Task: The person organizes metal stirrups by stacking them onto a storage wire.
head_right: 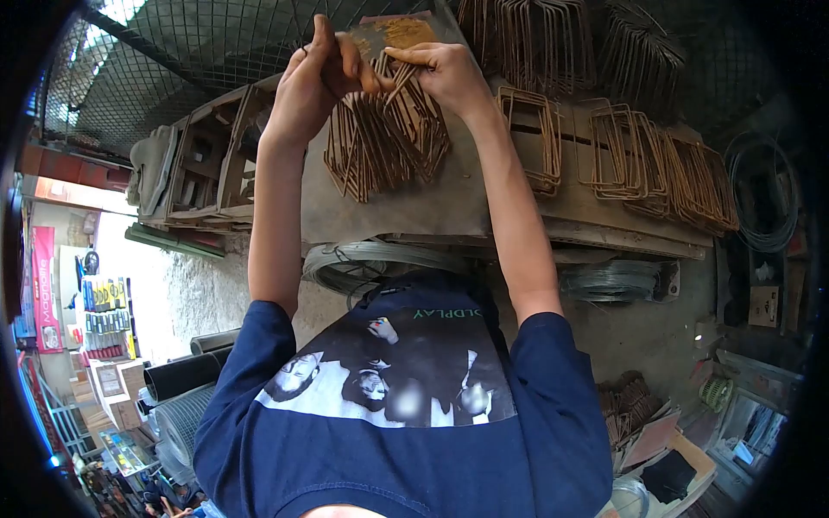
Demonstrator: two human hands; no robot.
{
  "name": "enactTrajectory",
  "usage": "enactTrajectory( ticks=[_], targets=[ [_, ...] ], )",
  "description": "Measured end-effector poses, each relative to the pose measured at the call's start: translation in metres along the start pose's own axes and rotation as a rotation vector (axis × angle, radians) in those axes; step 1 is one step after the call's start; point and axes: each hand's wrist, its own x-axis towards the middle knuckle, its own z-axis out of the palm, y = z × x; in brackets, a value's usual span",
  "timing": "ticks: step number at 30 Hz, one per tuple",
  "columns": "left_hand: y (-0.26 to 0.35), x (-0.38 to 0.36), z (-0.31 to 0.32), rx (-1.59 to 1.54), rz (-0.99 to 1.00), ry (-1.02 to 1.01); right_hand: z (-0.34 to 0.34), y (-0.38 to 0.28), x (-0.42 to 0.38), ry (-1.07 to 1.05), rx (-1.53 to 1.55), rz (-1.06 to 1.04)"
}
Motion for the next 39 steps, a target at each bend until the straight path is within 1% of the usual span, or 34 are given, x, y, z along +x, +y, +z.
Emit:
enactTrajectory(
  ticks=[1,2,4,8,10,14,16,17,19,20,22,23,25,26,27,29,30,31,32,33,35,36,37,39],
  targets=[
    [-0.002,0.001,-0.004,0.006,0.013,-0.036,0.001,0.001,-0.001,0.006,0.002,0.04],
    [-0.006,0.002,-0.002,0.005,0.01,-0.03,0.001,0.001,-0.004,0.001,0.006,0.04],
    [-0.002,0.007,0.011,-0.216,0.022,0.016,0.0,0.0,-0.009,0.063,0.008,0.023],
    [-0.002,0.01,0.01,-0.113,0.009,0.017,-0.006,-0.007,-0.016,0.096,-0.019,0.043],
    [-0.001,0.01,0.012,-0.173,-0.006,0.037,-0.014,-0.017,-0.022,0.145,-0.227,-0.141],
    [-0.002,0.012,0.011,-0.175,-0.015,-0.002,-0.016,-0.025,-0.027,0.066,-0.172,-0.098],
    [-0.005,0.013,0.011,-0.154,-0.011,-0.004,-0.019,-0.024,-0.023,0.082,-0.319,-0.319],
    [-0.004,0.013,0.013,-0.154,-0.008,-0.006,-0.021,-0.024,-0.021,0.082,-0.321,-0.321],
    [0.002,0.011,0.016,-0.172,-0.008,0.012,-0.024,-0.023,-0.018,0.039,-0.444,-0.414],
    [0.004,0.011,0.013,-0.172,-0.007,0.011,-0.024,-0.023,-0.015,0.04,-0.445,-0.416],
    [0.008,0.012,0.006,-0.15,0.024,0.068,-0.022,-0.023,-0.008,0.117,-0.499,-0.481],
    [0.009,0.016,0.007,-0.108,0.038,0.155,-0.018,-0.021,-0.007,0.114,-0.5,-0.478],
    [0.01,0.019,0.001,-0.149,0.009,0.117,-0.009,-0.02,-0.002,0.069,-0.396,-0.369],
    [0.01,0.019,0.001,-0.148,0.011,0.116,-0.011,-0.021,-0.003,0.006,-0.358,-0.281],
    [0.01,0.018,0.001,-0.12,0.029,0.121,-0.015,-0.027,-0.002,0.006,-0.359,-0.285],
    [0.008,0.017,-0.001,-0.092,0.051,0.132,-0.025,-0.046,-0.001,-0.147,-0.233,-0.124],
    [0.005,0.016,-0.003,-0.115,0.06,0.13,-0.029,-0.057,0.001,-0.152,-0.233,-0.132],
    [0.005,0.016,-0.002,-0.138,0.068,0.128,-0.032,-0.07,0.003,-0.123,-0.103,-0.128],
    [0.007,0.016,0.001,-0.115,0.068,0.175,-0.032,-0.077,0.006,-0.095,0.027,-0.127],
    [0.005,0.021,-0.001,-0.11,0.077,0.181,-0.028,-0.081,0.009,-0.098,0.028,-0.139],
    [-0.002,0.034,-0.01,-0.091,0.119,0.266,-0.012,-0.092,0.018,-0.133,-0.04,-0.118],
    [-0.002,0.04,-0.012,-0.094,0.11,0.311,-0.006,-0.098,0.028,-0.179,0.005,-0.101],
    [0.001,0.044,-0.015,-0.093,0.12,0.311,0.0,-0.094,0.036,-0.179,0.0,-0.109],
    [0.006,0.048,-0.025,-0.221,-0.017,0.338,0.015,-0.07,0.051,-0.17,0.015,0.073]
  ],
)
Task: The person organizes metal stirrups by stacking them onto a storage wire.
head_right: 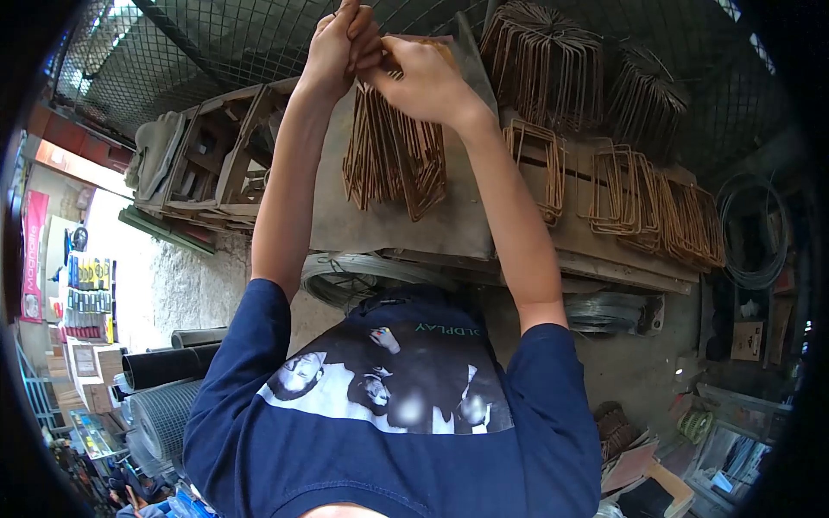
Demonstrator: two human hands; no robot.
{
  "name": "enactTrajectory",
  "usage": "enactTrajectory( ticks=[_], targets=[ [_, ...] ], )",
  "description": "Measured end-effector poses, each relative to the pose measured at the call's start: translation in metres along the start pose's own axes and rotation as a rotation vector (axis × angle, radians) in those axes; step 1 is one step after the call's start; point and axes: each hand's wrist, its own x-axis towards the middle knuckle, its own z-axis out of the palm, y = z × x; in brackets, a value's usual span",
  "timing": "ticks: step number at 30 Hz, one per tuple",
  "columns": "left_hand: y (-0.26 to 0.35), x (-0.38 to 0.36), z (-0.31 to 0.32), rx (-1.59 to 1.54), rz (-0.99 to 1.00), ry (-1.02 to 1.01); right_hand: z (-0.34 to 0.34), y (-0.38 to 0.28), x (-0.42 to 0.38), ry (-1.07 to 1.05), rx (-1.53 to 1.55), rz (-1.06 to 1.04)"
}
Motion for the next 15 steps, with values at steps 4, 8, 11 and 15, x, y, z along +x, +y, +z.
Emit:
enactTrajectory(
  ticks=[4,8,11,15],
  targets=[
    [-0.012,0.015,-0.018,0.161,0.218,-0.022,0.005,0.024,0.024,-0.124,0.06,0.02],
    [-0.027,0.022,-0.024,0.211,0.447,0.095,0.017,0.02,0.026,-0.112,0.277,0.037],
    [-0.023,0.009,-0.018,0.607,0.709,0.224,0.02,0.019,0.029,-0.16,0.151,0.092],
    [-0.014,-0.009,-0.006,0.871,0.875,0.362,0.035,0.026,0.028,-0.014,0.477,0.057]
  ],
)
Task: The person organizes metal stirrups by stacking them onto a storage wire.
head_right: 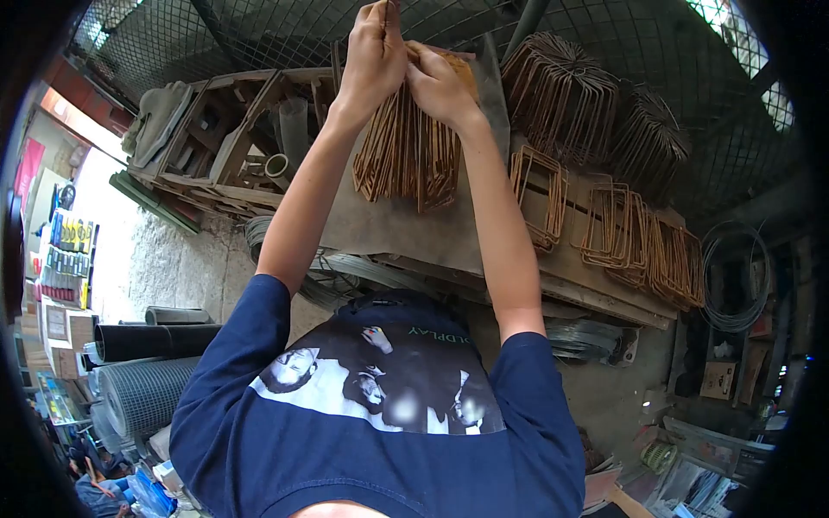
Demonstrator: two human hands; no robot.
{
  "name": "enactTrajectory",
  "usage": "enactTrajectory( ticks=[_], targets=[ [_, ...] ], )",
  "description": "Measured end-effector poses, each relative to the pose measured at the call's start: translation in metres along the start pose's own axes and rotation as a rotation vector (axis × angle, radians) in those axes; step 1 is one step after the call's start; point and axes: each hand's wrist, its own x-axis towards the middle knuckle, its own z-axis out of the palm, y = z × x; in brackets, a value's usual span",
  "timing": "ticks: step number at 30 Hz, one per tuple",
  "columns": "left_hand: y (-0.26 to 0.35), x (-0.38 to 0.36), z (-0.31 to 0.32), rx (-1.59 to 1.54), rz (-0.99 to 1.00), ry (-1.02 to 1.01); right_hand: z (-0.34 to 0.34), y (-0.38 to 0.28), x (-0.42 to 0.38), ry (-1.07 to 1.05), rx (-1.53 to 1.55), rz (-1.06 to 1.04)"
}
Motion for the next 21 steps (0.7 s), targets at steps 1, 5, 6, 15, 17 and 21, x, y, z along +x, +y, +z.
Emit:
enactTrajectory(
  ticks=[1,5,6,15,17,21],
  targets=[
    [0.003,0.001,-0.001,0.014,-0.011,-0.007,0.004,-0.004,-0.002,0.137,0.104,-0.08],
    [0.006,0.009,-0.015,0.394,-0.017,-0.067,-0.004,-0.02,-0.01,0.044,0.332,0.104],
    [0.006,0.011,-0.016,0.388,0.0,-0.114,-0.006,-0.021,-0.01,-0.033,0.157,-0.027],
    [0.002,0.017,-0.016,0.306,-0.02,-0.189,0.02,-0.022,-0.002,0.105,0.028,-0.121],
    [-0.003,-0.002,-0.032,0.291,0.054,-0.241,0.024,-0.034,-0.002,0.369,-0.035,0.005],
    [-0.047,-0.093,-0.06,0.193,-0.335,-0.675,0.013,-0.047,0.003,0.216,0.365,0.087]
  ],
)
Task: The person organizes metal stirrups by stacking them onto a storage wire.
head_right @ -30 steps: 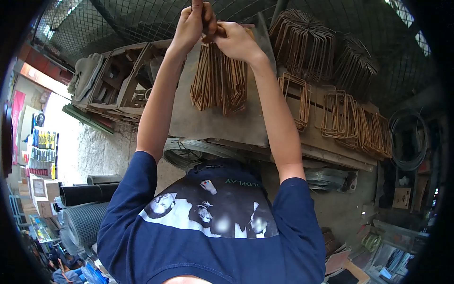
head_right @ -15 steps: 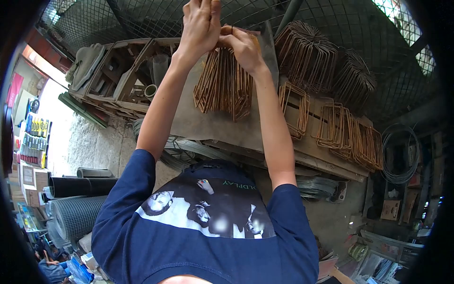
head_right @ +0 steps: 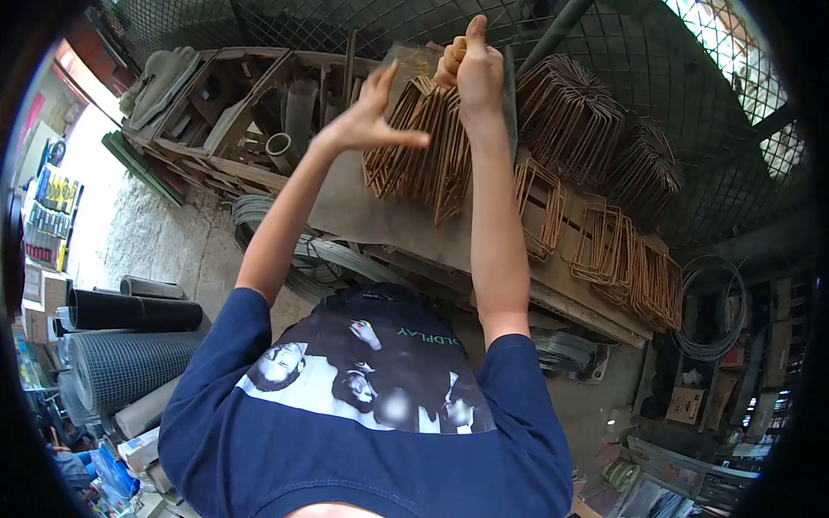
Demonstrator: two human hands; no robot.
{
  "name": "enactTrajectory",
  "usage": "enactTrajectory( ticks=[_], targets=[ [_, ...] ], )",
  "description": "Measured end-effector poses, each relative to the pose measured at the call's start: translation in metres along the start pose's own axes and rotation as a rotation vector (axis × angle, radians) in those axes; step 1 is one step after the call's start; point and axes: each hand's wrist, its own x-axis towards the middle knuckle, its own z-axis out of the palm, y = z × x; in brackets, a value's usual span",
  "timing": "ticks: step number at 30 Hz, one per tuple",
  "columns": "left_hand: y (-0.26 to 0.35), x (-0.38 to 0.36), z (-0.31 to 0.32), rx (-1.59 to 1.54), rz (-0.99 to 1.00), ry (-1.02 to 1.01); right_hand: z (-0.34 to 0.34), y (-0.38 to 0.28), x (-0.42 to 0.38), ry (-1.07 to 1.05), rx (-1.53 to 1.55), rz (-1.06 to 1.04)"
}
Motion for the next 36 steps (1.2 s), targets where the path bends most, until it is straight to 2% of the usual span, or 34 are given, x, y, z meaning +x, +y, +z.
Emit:
enactTrajectory(
  ticks=[2,4,5,7,12,14,16,17,22,24,25,26,28,30,32,36],
  targets=[
    [-0.023,-0.025,0.029,-0.021,-0.224,-0.171,0.003,-0.001,0.001,-0.042,-0.045,0.002],
    [-0.028,-0.033,0.057,-0.22,-0.058,0.093,0.007,0.002,0.004,-0.04,-0.068,-0.06],
    [-0.028,-0.035,0.058,-0.228,-0.06,0.108,0.008,0.003,0.008,-0.053,-0.078,-0.058],
    [-0.003,-0.037,0.036,-0.383,-0.261,0.05,0.012,0.003,0.015,0.033,0.037,-0.091],
    [0.006,-0.018,0.023,-0.431,-0.253,0.157,0.029,-0.022,0.036,-0.044,0.033,-0.156],
    [0.006,-0.01,0.023,-0.455,-0.255,0.195,0.016,-0.027,0.049,-0.055,0.037,-0.173],
    [-0.003,0.0,0.029,-0.417,-0.226,0.31,-0.006,-0.028,0.062,-0.408,0.236,-0.089],
    [-0.008,0.001,0.031,-0.439,-0.231,0.283,-0.001,-0.008,0.067,-0.107,0.306,-0.119],
    [-0.034,-0.014,0.046,-0.39,-0.238,0.128,-0.007,0.029,0.055,-0.183,0.038,-0.141],
    [-0.04,-0.019,0.062,-0.188,-0.178,0.199,-0.016,0.026,0.056,-0.168,0.001,-0.183],
    [-0.033,-0.023,0.07,-0.167,-0.282,0.193,-0.02,0.026,0.057,-0.185,0.003,-0.176],
    [-0.025,-0.025,0.077,-0.168,-0.275,0.19,-0.024,0.025,0.059,-0.18,-0.001,-0.182],
    [-0.005,-0.029,0.085,0.11,-0.181,0.343,-0.021,0.022,0.057,-0.24,0.008,-0.135],
    [-0.002,-0.027,0.093,0.068,-0.158,0.39,-0.016,0.022,0.052,-0.207,0.002,-0.13],
    [0.002,-0.024,0.093,0.082,-0.244,0.408,-0.01,0.022,0.048,-0.155,0.034,-0.11],
    [0.005,-0.021,0.098,0.075,-0.265,0.464,-0.003,0.02,0.033,-0.084,0.057,-0.154]
  ],
)
